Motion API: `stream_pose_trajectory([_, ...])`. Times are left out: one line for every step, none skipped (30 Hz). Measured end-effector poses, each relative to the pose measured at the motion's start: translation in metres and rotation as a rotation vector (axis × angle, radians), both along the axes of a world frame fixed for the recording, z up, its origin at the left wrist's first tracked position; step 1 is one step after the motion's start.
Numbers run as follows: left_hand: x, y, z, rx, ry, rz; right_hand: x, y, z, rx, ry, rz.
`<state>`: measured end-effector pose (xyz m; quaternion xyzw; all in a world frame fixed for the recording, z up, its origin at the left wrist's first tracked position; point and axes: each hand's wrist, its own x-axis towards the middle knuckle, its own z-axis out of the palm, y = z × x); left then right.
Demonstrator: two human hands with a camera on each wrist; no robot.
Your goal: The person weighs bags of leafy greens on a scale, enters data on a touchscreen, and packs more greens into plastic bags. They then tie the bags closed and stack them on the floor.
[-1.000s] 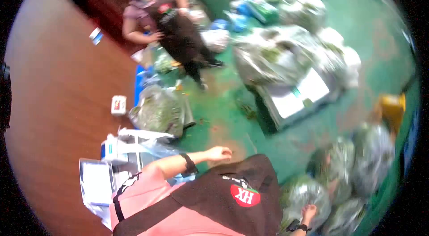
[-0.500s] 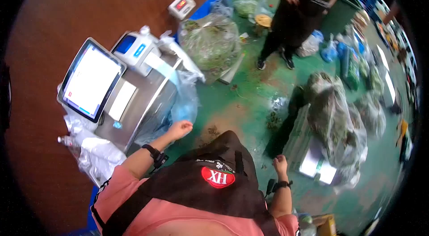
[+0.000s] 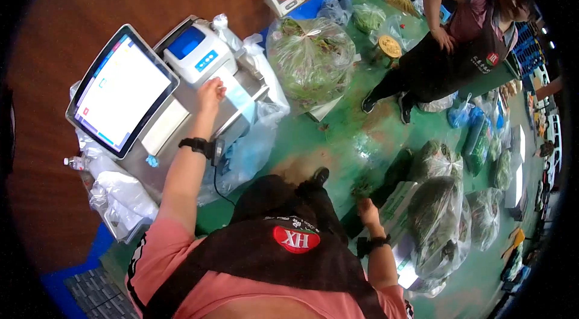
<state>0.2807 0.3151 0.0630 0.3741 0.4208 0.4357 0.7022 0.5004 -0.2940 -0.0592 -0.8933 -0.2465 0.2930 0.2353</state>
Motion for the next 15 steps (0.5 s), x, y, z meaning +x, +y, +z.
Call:
stream_pose_trajectory([0.007, 0.023, -0.017, -0.053, -0.039, 0.034, 0.007, -0.003, 0.004, -0.048, 0.063, -0.034])
stream_pose_trajectory([0.012, 0.044, -0.039, -0.110, -0.077, 0.062, 0.015, -0.007, 0.011, -0.099, 0.126, -0.075])
stream_pose_trajectory([0.016, 0.056, -0.049, -0.175, -0.126, 0.110, 0.026, -0.017, 0.006, -0.153, 0.103, -0.070])
stream_pose_trajectory([0.020, 0.066, -0.056, -0.236, -0.173, 0.164, 0.038, -0.022, 0.000, -0.205, 0.082, -0.058])
stream_pose_trajectory([0.025, 0.068, -0.057, -0.236, -0.177, 0.191, 0.050, -0.019, 0.009, -0.190, 0.158, -0.100])
stream_pose_trajectory([0.027, 0.068, -0.056, -0.233, -0.181, 0.218, 0.067, -0.015, 0.013, -0.215, 0.153, -0.101])
stream_pose_trajectory([0.022, 0.080, -0.074, -0.295, -0.224, 0.223, 0.082, -0.012, 0.017, -0.240, 0.154, -0.105])
stream_pose_trajectory([0.016, 0.092, -0.092, -0.358, -0.267, 0.228, 0.098, -0.011, 0.020, -0.267, 0.154, -0.109])
stream_pose_trajectory([0.009, 0.096, -0.096, -0.373, -0.276, 0.253, 0.118, -0.011, 0.020, -0.264, 0.150, -0.104])
stream_pose_trajectory([0.009, 0.094, -0.099, -0.386, -0.287, 0.280, 0.141, -0.008, 0.014, -0.259, 0.143, -0.096])
stream_pose_trajectory([0.015, 0.086, -0.088, -0.404, -0.271, 0.321, 0.167, -0.003, 0.007, -0.252, 0.136, -0.085])
stream_pose_trajectory([0.018, 0.078, -0.069, -0.423, -0.250, 0.365, 0.189, 0.002, 0.000, -0.247, 0.132, -0.074])
stream_pose_trajectory([0.021, 0.078, -0.062, -0.462, -0.231, 0.418, 0.212, 0.014, 0.004, -0.222, 0.060, 0.042])
stream_pose_trajectory([0.027, 0.076, -0.057, -0.438, -0.220, 0.484, 0.234, 0.027, 0.007, -0.194, -0.022, 0.126])
stream_pose_trajectory([0.032, 0.070, -0.052, -0.417, -0.204, 0.554, 0.261, 0.043, -0.001, -0.272, -0.059, 0.239])
